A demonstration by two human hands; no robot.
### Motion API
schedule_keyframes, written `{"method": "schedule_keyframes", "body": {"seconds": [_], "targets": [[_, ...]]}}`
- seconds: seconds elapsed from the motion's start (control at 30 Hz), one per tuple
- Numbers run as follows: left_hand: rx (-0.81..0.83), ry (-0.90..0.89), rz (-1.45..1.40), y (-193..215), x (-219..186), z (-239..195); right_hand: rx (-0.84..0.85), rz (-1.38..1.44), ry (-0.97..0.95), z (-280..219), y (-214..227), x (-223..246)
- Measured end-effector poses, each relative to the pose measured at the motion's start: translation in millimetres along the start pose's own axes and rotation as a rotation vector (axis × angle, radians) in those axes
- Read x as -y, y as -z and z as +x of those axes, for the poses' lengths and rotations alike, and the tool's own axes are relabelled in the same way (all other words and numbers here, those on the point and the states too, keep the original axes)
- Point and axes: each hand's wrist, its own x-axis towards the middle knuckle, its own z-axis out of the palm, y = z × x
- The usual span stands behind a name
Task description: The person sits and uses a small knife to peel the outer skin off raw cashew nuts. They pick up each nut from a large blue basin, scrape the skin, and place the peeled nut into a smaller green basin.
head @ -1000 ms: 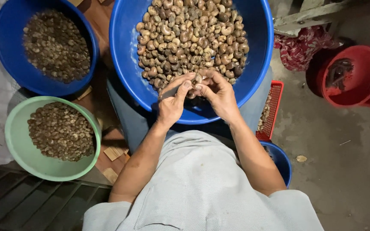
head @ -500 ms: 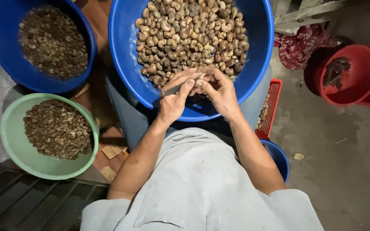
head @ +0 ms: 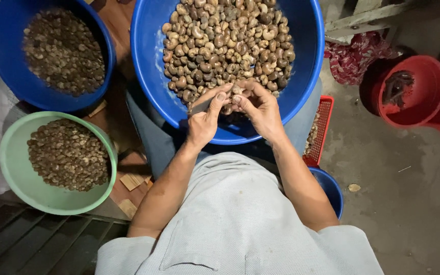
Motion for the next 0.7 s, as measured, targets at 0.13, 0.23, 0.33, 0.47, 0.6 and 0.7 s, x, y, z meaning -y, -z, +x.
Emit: {"method": "schedule_keyframes", "body": {"seconds": [0.13, 0.23, 0.33, 0.47, 0.6, 0.7], "targets": [[0.014, -0.086, 0.108, -3, -9, 4, -0.013, 0.012, 0.001, -1, 2, -5], [-0.021, -0.073, 0.107, -2, -7, 2, 0.027, 0.024, -0.017, 0, 3, 1], [-0.032, -0.035, 0.074, -1, -9, 1, 0.044, 0.113, -0.055, 0, 4, -4], [-0.041, -0.085, 0.119, -4, -13, 3, 0.109, 0.199, -0.068, 0, 6, -2], [-0.005, -0.156, 0.121, -3, -13, 5, 0.137, 0.289, -0.047, 3, 11, -13], [0.032, -0.184, 0.121, -7, -16, 4, 0.121, 0.354, -0.091, 4, 12, -13]]}}
